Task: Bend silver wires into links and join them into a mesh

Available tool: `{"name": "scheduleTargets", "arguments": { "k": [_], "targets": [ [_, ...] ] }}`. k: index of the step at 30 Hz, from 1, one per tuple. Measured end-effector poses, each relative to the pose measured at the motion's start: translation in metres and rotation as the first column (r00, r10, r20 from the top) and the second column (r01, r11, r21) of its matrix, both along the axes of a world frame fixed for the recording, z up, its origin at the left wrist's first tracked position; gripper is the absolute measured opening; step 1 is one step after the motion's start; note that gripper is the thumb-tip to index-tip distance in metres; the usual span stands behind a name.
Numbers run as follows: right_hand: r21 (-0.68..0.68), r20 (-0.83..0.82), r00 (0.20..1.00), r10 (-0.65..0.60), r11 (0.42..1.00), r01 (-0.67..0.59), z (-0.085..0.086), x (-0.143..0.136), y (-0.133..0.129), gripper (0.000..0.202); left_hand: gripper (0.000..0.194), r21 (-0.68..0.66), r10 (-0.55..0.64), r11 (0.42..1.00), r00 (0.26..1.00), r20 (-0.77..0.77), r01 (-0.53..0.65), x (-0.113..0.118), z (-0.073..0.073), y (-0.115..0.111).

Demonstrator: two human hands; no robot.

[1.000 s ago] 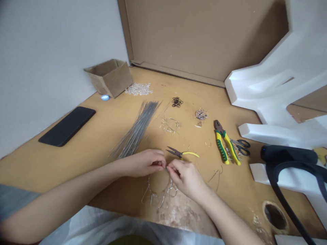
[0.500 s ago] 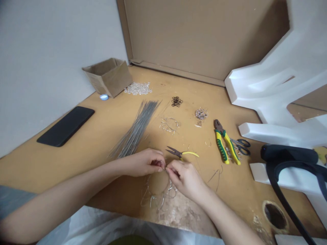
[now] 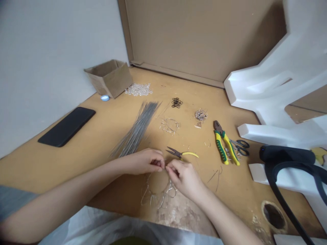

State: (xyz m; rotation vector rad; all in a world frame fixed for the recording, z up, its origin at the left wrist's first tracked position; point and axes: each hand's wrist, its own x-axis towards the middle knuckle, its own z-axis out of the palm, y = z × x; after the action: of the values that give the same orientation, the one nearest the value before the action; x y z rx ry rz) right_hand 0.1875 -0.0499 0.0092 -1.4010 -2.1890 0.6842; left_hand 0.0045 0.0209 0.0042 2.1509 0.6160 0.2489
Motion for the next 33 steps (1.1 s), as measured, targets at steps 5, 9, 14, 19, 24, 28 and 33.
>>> {"name": "scheduleTargets", "arguments": {
  "k": [5, 9, 14, 19, 24, 28, 33],
  "targets": [
    [0.004, -0.039, 0.999, -0.01, 1.0, 0.01, -0.0031, 0.0024, 0.001, 0.016, 0.012, -0.038, -0.008, 0.999, 1.0, 0.015, 0.008, -0.0009, 0.0032, 0.0016],
    [-0.006, -0.062, 0.998, 0.001, 1.0, -0.002, -0.004, 0.0025, 0.0014, 0.015, 0.014, -0.072, -0.013, 0.997, 1.0, 0.009, 0.014, -0.0004, 0.0051, 0.003],
    [-0.017, -0.073, 0.997, -0.029, 0.999, 0.028, -0.0054, 0.0008, 0.002, 0.016, 0.014, -0.088, -0.002, 0.996, 1.0, 0.003, 0.002, 0.0, 0.0026, 0.0033],
    [-0.041, -0.074, 0.997, -0.031, 0.999, 0.028, -0.0037, -0.0007, 0.0014, 0.017, 0.015, -0.067, -0.007, 0.998, 1.0, -0.001, 0.007, -0.0013, 0.0008, 0.0023],
    [-0.023, -0.056, 0.997, -0.05, 0.999, 0.048, -0.0015, -0.0012, 0.001, 0.019, 0.008, -0.011, -0.001, 1.0, 1.0, 0.001, 0.001, -0.001, 0.0008, 0.0001],
    [-0.008, -0.035, 0.998, -0.047, 0.999, 0.047, -0.0016, -0.0007, 0.0004, 0.019, 0.008, 0.022, -0.017, 1.0, 1.0, 0.013, 0.017, -0.0008, 0.0017, -0.0009],
    [-0.006, -0.025, 0.999, -0.042, 0.999, 0.042, -0.0018, -0.0007, -0.0002, 0.018, 0.009, 0.053, -0.017, 0.998, 1.0, 0.019, 0.016, -0.0014, 0.0014, -0.0014]
  ]
}}
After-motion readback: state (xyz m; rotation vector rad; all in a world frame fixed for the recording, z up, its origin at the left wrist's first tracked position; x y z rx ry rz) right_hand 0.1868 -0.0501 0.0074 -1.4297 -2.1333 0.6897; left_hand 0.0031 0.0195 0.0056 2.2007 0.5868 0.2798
